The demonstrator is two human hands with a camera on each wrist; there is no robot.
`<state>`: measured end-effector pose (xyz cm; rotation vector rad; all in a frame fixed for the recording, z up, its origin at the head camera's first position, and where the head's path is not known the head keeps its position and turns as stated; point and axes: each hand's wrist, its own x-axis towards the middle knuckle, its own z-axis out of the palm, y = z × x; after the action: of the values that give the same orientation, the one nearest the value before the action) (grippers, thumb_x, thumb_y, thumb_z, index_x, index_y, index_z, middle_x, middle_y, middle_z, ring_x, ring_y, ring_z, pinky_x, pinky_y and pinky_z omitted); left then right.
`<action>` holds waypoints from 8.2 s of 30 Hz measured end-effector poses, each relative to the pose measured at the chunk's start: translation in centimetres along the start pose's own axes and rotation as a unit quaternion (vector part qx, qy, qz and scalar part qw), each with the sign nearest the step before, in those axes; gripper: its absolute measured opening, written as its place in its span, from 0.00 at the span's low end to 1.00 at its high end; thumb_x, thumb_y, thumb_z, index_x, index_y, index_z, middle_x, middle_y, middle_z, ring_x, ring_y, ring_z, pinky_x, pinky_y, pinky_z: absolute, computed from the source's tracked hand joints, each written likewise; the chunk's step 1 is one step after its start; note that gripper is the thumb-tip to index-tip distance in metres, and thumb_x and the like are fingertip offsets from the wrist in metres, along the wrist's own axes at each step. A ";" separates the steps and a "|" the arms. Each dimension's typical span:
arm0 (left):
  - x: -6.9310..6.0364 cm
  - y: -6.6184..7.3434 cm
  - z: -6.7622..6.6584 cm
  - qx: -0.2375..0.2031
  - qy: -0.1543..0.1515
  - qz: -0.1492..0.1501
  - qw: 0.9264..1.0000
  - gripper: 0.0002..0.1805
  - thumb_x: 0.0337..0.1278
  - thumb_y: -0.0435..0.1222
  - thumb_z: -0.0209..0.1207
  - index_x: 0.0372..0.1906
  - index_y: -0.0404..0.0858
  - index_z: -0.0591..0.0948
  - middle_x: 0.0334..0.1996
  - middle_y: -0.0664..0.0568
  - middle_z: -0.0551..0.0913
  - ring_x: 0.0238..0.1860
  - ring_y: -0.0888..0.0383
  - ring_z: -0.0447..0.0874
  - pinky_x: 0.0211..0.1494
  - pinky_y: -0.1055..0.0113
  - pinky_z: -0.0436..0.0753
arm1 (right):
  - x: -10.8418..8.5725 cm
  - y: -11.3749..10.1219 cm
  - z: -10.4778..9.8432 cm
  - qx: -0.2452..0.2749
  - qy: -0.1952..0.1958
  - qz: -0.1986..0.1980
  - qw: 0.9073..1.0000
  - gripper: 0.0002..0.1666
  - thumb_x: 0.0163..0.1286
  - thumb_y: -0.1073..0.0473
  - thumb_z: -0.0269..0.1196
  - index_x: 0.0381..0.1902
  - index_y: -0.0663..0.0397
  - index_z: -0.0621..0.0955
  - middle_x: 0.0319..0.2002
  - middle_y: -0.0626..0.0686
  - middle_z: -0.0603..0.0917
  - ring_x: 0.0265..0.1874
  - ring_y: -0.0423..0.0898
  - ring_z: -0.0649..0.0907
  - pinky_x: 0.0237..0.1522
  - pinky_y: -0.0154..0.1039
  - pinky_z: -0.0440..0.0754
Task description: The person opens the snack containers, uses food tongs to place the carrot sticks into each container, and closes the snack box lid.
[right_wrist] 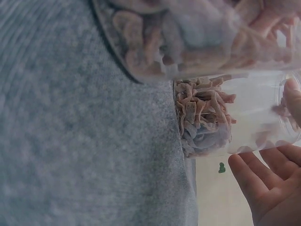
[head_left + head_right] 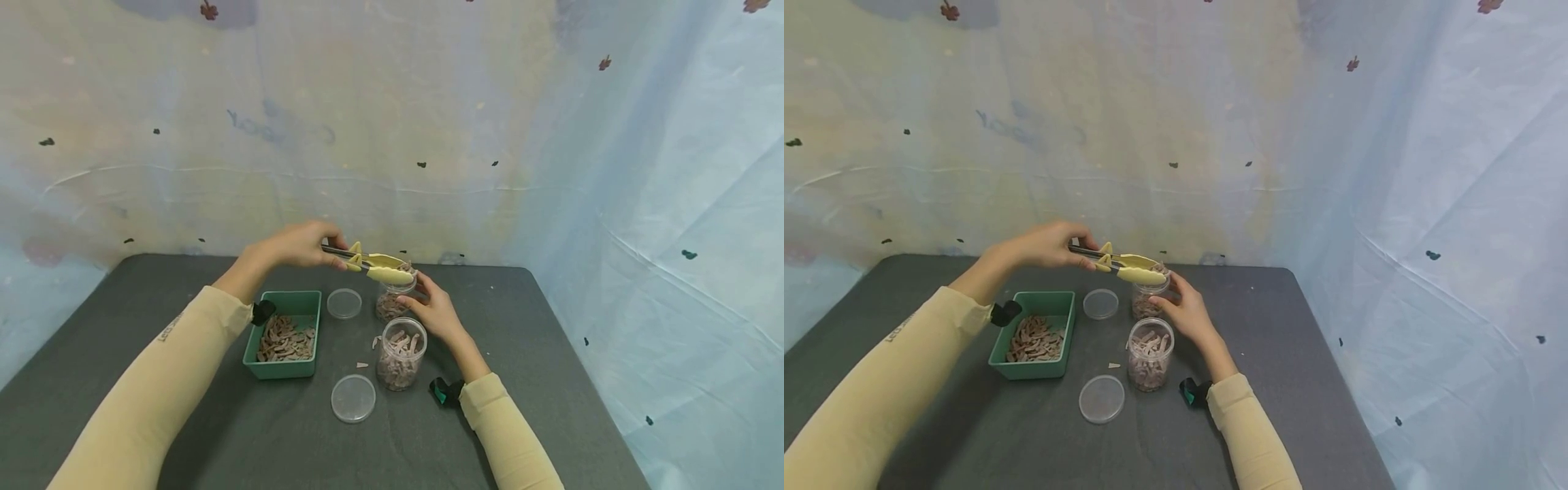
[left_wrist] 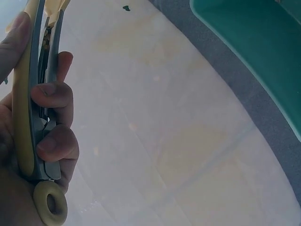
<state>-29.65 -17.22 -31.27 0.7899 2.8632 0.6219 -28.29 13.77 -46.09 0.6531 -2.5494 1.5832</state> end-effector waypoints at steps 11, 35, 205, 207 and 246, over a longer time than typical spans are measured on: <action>-0.5 -0.1 -0.2 -0.003 0.009 0.001 1.000 0.21 0.61 0.49 0.73 0.52 0.42 0.86 0.53 0.49 0.85 0.55 0.47 0.83 0.56 0.46 0.79 | 0.1 0.0 0.1 0.002 0.000 -0.004 1.000 0.43 0.73 0.56 0.70 0.79 0.57 0.65 0.73 0.62 0.72 0.69 0.59 0.76 0.63 0.49 0.80; -11.1 -3.1 -3.7 0.113 0.023 0.001 0.993 0.22 0.56 0.52 0.75 0.49 0.45 0.86 0.47 0.54 0.86 0.46 0.53 0.86 0.44 0.48 0.83 | 0.6 0.4 -0.2 0.009 -0.010 -0.007 1.000 0.41 0.73 0.54 0.70 0.78 0.54 0.67 0.71 0.60 0.75 0.69 0.57 0.77 0.63 0.49 0.80; -11.4 -2.1 -7.8 0.114 -0.033 -0.050 0.992 0.17 0.54 0.53 0.76 0.46 0.54 0.89 0.38 0.63 0.88 0.38 0.62 0.83 0.38 0.56 0.77 | -0.2 0.9 -0.7 0.016 -0.004 0.008 1.000 0.39 0.75 0.55 0.68 0.78 0.58 0.67 0.73 0.58 0.73 0.71 0.58 0.75 0.64 0.51 0.79; -10.9 -1.8 -7.9 0.109 -0.032 -0.044 0.993 0.15 0.54 0.51 0.76 0.46 0.54 0.89 0.37 0.63 0.88 0.38 0.62 0.83 0.39 0.57 0.77 | -0.2 0.9 -0.8 0.014 -0.003 0.008 1.000 0.39 0.75 0.54 0.68 0.78 0.57 0.67 0.73 0.58 0.73 0.71 0.58 0.75 0.64 0.51 0.79; -0.7 2.2 -5.8 0.039 0.009 0.007 0.999 0.20 0.61 0.49 0.73 0.54 0.46 0.88 0.48 0.52 0.88 0.48 0.51 0.85 0.50 0.49 0.81 | -0.5 0.2 0.0 -0.010 0.007 0.021 1.000 0.41 0.75 0.53 0.68 0.79 0.57 0.66 0.72 0.60 0.75 0.70 0.58 0.76 0.64 0.53 0.79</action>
<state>-29.21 -17.90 -25.10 0.8189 2.9178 0.5237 -27.93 14.02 -46.36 0.5881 -2.5807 1.5679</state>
